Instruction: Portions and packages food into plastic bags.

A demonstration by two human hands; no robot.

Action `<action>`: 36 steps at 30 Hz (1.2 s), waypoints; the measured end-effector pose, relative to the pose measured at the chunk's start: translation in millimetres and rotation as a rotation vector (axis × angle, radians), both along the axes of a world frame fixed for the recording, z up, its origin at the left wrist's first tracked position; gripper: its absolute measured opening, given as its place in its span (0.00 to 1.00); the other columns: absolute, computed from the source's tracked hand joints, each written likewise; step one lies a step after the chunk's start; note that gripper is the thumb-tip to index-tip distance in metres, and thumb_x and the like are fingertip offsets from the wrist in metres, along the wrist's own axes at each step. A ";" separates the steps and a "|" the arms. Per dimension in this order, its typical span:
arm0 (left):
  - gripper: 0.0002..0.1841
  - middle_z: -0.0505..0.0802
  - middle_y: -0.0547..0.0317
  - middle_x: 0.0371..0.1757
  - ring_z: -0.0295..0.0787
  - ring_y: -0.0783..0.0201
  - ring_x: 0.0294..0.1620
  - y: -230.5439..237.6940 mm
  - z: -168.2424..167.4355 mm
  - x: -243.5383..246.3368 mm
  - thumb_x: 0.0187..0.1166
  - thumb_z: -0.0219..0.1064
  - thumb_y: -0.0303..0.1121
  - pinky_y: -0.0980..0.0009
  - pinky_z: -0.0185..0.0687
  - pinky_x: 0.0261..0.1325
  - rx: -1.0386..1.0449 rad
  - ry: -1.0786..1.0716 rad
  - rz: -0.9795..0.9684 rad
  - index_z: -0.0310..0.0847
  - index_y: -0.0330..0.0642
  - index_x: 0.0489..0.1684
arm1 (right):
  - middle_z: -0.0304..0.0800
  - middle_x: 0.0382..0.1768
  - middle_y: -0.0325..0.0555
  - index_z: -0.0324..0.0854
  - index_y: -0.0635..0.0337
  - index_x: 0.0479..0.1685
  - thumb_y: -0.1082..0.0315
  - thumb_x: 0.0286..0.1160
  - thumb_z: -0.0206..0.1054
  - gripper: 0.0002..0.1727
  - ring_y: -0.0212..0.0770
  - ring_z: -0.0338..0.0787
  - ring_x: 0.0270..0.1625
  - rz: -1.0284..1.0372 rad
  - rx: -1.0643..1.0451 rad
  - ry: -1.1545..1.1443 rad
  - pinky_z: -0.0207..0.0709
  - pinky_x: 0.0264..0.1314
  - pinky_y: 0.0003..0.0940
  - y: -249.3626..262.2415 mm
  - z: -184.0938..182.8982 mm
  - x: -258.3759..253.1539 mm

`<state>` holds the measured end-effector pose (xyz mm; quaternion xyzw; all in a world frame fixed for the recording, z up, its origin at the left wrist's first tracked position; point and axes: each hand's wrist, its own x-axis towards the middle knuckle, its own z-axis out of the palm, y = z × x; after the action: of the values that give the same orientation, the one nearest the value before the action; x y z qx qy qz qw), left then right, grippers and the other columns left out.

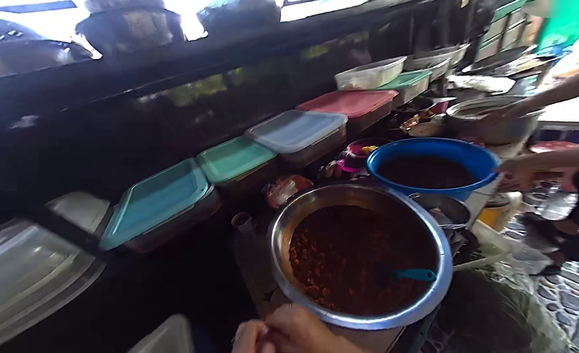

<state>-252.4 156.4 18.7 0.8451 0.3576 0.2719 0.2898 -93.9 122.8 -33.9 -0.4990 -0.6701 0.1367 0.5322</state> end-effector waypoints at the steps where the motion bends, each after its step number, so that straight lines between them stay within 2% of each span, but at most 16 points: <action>1: 0.11 0.89 0.36 0.50 0.87 0.47 0.53 -1.9 0.2 4.0 0.75 0.59 0.24 0.51 0.82 0.59 0.102 -0.021 -0.002 0.86 0.27 0.46 | 0.96 0.38 0.48 0.91 0.63 0.40 0.71 0.78 0.67 0.07 0.42 0.96 0.47 0.004 0.056 0.007 0.89 0.57 0.42 2.3 -2.4 4.2; 3: 0.11 0.88 0.36 0.57 0.88 0.47 0.53 -9.0 3.4 11.8 0.78 0.63 0.28 0.50 0.84 0.59 0.286 -0.067 0.066 0.93 0.37 0.46 | 0.96 0.37 0.44 0.91 0.62 0.39 0.71 0.77 0.66 0.08 0.35 0.95 0.45 -0.006 0.094 0.072 0.89 0.56 0.36 4.9 -2.9 10.8; 5: 0.14 0.94 0.48 0.55 0.91 0.54 0.55 -13.9 4.5 15.9 0.80 0.62 0.32 0.52 0.85 0.61 0.355 -0.093 0.100 0.94 0.46 0.54 | 0.94 0.31 0.41 0.92 0.60 0.35 0.66 0.79 0.63 0.12 0.31 0.93 0.38 -0.067 0.076 0.098 0.87 0.46 0.32 4.4 -2.1 15.6; 8: 0.18 0.97 0.62 0.47 0.93 0.64 0.50 -13.3 -0.6 16.3 0.81 0.57 0.29 0.59 0.86 0.59 0.333 -0.134 0.069 0.92 0.46 0.61 | 0.84 0.20 0.39 0.86 0.57 0.25 0.59 0.83 0.58 0.19 0.33 0.86 0.27 -0.158 0.080 -0.009 0.80 0.31 0.34 0.2 -7.8 19.3; 10: 0.19 0.97 0.61 0.51 0.93 0.62 0.54 -9.0 -4.1 14.3 0.83 0.56 0.28 0.52 0.83 0.62 0.262 -0.062 0.034 0.89 0.48 0.66 | 0.80 0.17 0.39 0.81 0.55 0.20 0.54 0.87 0.57 0.24 0.35 0.84 0.24 -0.146 0.068 -0.087 0.77 0.27 0.36 -3.2 -13.9 24.1; 11: 0.20 0.95 0.59 0.50 0.91 0.58 0.54 -6.7 -6.5 14.8 0.81 0.57 0.28 0.48 0.81 0.60 0.248 0.006 0.019 0.90 0.51 0.65 | 0.81 0.17 0.39 0.82 0.55 0.20 0.54 0.87 0.57 0.24 0.36 0.86 0.25 -0.133 0.049 -0.121 0.79 0.28 0.38 -5.4 -15.8 27.6; 13: 0.14 0.93 0.57 0.48 0.89 0.54 0.54 -5.0 -9.2 16.0 0.79 0.62 0.32 0.45 0.78 0.56 0.254 0.139 0.000 0.92 0.51 0.55 | 0.87 0.22 0.39 0.87 0.55 0.25 0.52 0.85 0.59 0.23 0.36 0.89 0.30 -0.104 -0.010 -0.154 0.82 0.33 0.40 -11.2 -17.6 35.8; 15: 0.13 0.92 0.53 0.43 0.88 0.50 0.54 -5.7 -13.2 18.6 0.83 0.59 0.38 0.44 0.75 0.58 0.198 0.214 -0.036 0.91 0.44 0.42 | 0.92 0.29 0.39 0.91 0.54 0.40 0.50 0.85 0.60 0.20 0.37 0.91 0.35 -0.071 -0.069 -0.167 0.85 0.41 0.41 -15.8 -19.4 43.1; 16: 0.17 0.92 0.51 0.44 0.88 0.49 0.57 -6.1 -17.3 20.6 0.86 0.55 0.40 0.44 0.75 0.62 0.124 0.237 -0.063 0.90 0.40 0.41 | 0.92 0.33 0.41 0.90 0.55 0.50 0.52 0.86 0.59 0.19 0.39 0.91 0.36 -0.035 -0.072 -0.182 0.86 0.42 0.43 -16.2 -23.2 45.8; 17: 0.19 0.92 0.49 0.45 0.87 0.49 0.59 -4.7 -25.0 22.5 0.87 0.52 0.39 0.45 0.73 0.65 0.031 0.231 -0.088 0.89 0.37 0.41 | 0.90 0.34 0.42 0.87 0.56 0.52 0.55 0.87 0.58 0.17 0.40 0.90 0.38 0.015 -0.046 -0.208 0.86 0.43 0.43 -15.3 -29.3 47.6; 19: 0.21 0.91 0.44 0.45 0.85 0.50 0.58 2.8 -49.8 24.2 0.85 0.49 0.36 0.49 0.72 0.70 -0.178 0.100 -0.085 0.89 0.31 0.41 | 0.90 0.35 0.43 0.86 0.54 0.48 0.63 0.85 0.56 0.12 0.44 0.91 0.43 0.111 0.042 -0.287 0.87 0.47 0.44 -10.0 -46.2 51.7; 21: 0.20 0.87 0.46 0.39 0.83 0.56 0.49 9.9 -79.3 26.5 0.84 0.49 0.33 0.59 0.74 0.60 -0.338 -0.053 0.028 0.84 0.29 0.32 | 0.93 0.39 0.43 0.90 0.52 0.49 0.64 0.81 0.59 0.12 0.48 0.92 0.49 0.188 0.001 -0.349 0.85 0.53 0.50 -7.5 -64.2 57.8; 24: 0.20 0.89 0.41 0.44 0.85 0.51 0.52 3.4 -103.2 36.0 0.85 0.48 0.34 0.52 0.77 0.61 -0.467 -0.032 0.127 0.84 0.27 0.37 | 0.94 0.43 0.51 0.91 0.60 0.47 0.53 0.79 0.68 0.18 0.55 0.92 0.52 0.200 -0.205 -0.291 0.81 0.59 0.59 -15.7 -83.6 59.3; 27: 0.23 0.91 0.38 0.52 0.85 0.44 0.64 -4.6 -91.9 45.0 0.87 0.46 0.37 0.39 0.68 0.71 -0.377 0.142 0.153 0.87 0.28 0.42 | 0.94 0.41 0.58 0.90 0.69 0.42 0.68 0.77 0.66 0.12 0.58 0.94 0.50 0.095 -0.247 -0.197 0.84 0.59 0.55 -19.8 -76.3 52.2; 32: 0.20 0.92 0.37 0.58 0.82 0.40 0.71 -43.8 -43.5 66.3 0.87 0.51 0.35 0.38 0.65 0.75 -0.278 0.289 0.243 0.88 0.29 0.50 | 0.89 0.54 0.76 0.85 0.80 0.55 0.74 0.76 0.65 0.16 0.72 0.88 0.63 0.093 -0.468 -0.319 0.78 0.69 0.62 -25.5 -23.4 40.8; 36: 0.20 0.91 0.37 0.55 0.83 0.40 0.68 -55.2 -52.7 77.3 0.87 0.50 0.37 0.39 0.71 0.70 -0.292 0.160 0.334 0.86 0.30 0.46 | 0.91 0.51 0.70 0.86 0.74 0.53 0.67 0.77 0.64 0.17 0.70 0.91 0.58 0.209 -0.447 -0.415 0.80 0.62 0.68 -4.4 -38.7 64.5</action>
<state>-175.1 101.3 -34.0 0.7423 0.5496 0.1938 0.3306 -29.4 118.4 -72.6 -0.5492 -0.7654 0.2298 0.2444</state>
